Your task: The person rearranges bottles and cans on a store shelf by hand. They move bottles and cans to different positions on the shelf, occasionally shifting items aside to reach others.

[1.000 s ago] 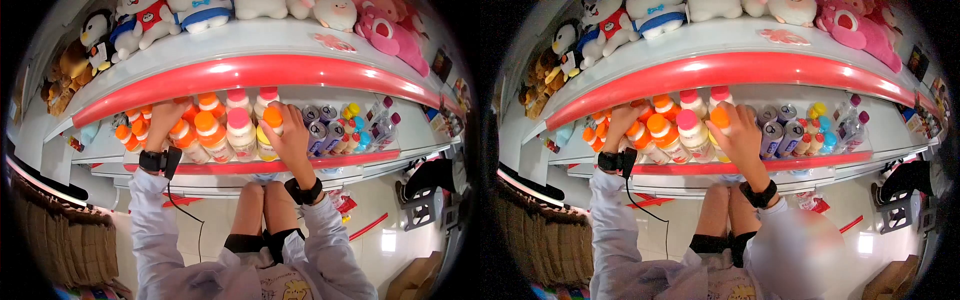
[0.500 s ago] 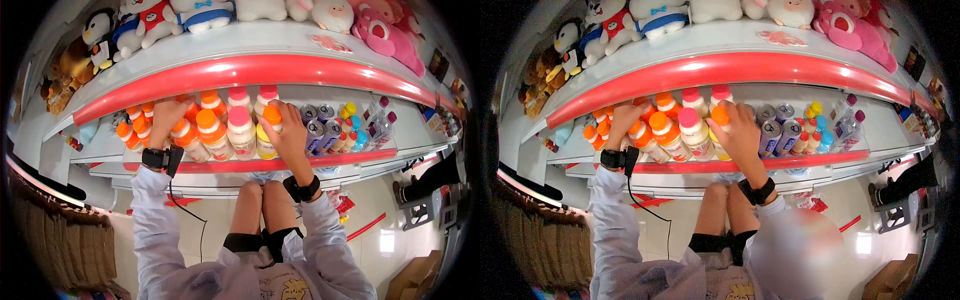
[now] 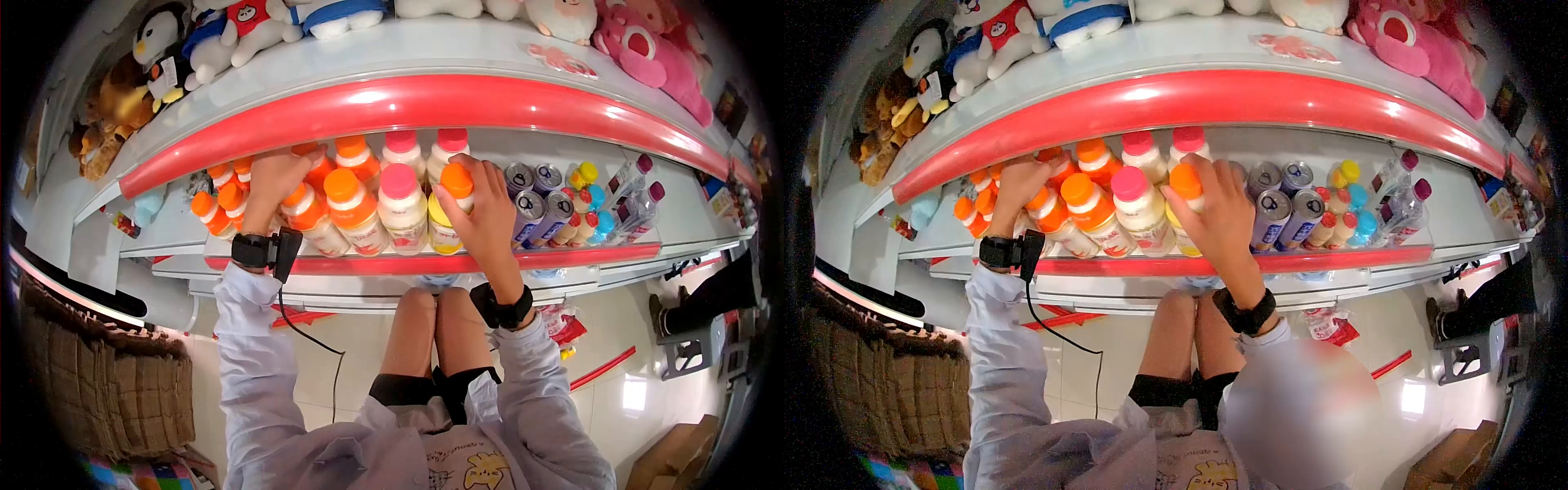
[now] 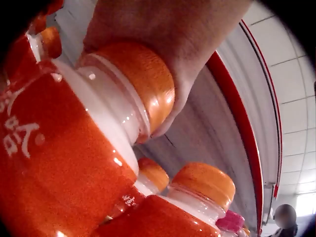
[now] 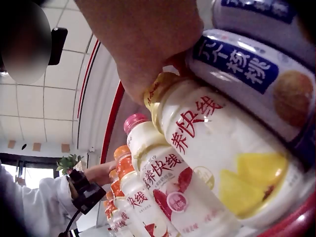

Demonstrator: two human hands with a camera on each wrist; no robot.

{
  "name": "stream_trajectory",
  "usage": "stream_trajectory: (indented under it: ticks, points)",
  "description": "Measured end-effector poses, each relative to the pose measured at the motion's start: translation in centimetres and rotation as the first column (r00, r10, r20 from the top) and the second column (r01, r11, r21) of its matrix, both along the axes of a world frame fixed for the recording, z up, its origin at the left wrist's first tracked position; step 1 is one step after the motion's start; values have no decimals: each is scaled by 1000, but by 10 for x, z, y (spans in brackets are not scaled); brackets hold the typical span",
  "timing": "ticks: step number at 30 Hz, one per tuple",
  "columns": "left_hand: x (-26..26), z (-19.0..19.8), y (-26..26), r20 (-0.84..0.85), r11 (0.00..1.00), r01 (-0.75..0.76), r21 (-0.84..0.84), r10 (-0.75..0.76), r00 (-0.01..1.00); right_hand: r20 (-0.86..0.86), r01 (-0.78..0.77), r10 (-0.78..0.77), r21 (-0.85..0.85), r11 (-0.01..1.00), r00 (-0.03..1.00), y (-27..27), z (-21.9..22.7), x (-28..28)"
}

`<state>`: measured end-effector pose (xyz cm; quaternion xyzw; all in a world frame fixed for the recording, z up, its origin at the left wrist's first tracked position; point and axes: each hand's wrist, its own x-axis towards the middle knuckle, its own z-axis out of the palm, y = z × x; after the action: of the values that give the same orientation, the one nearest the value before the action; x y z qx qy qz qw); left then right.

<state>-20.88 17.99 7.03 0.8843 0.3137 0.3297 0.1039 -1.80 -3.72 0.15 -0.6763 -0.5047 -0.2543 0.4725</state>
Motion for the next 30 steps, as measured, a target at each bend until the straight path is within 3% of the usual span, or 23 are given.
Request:
stream_trajectory:
  ticks: [3, 6, 9, 12, 14, 16, 18, 21, 24, 27, 30]
  points:
    - [2, -13, 21, -46, 998, 34, 62, -32, 998, -11, -5, 5, 0, 1000, 1000, -1, 1, 0]
    - [2, -14, 16, -42, 987, -27, 160, 35, 998, -30, -19, 19, -4, 1000, 999, -2, 2, -3]
    - [-1, -18, 24, -16, 986, 39, 164, -37, 999, -26, -45, 45, -7, 999, 999, -4, 0, 0]
    - [-10, -15, 29, -49, 996, 88, -19, -89, 995, -25, -82, 81, -20, 996, 996, -6, 0, 2]
    - [-28, -13, 41, -266, 996, 21, 91, 4, 964, -34, -121, 119, -44, 992, 992, -9, 2, 3]
    - [-45, -10, 46, -248, 991, -21, 133, 54, 967, -73, -156, 152, -59, 986, 986, -15, 4, 0]
    - [-65, -7, 39, 13, 994, -53, 100, 52, 999, -53, -167, 164, -54, 984, 985, -21, 14, -2]
    - [-94, -10, 26, -180, 938, -207, 279, 262, 948, -26, -187, 186, -56, 981, 982, -32, 30, -11]
    - [-112, -32, 24, -70, 905, -199, 376, 242, 968, 23, -197, 197, -16, 980, 980, -38, 39, -22]
    - [-108, -38, 23, -61, 931, -278, 237, 300, 952, 3, -223, 223, -25, 975, 975, -40, 39, -29]
    - [-107, -35, 31, -26, 974, -151, 167, 157, 987, -32, -250, 249, -25, 968, 968, -41, 36, -28]
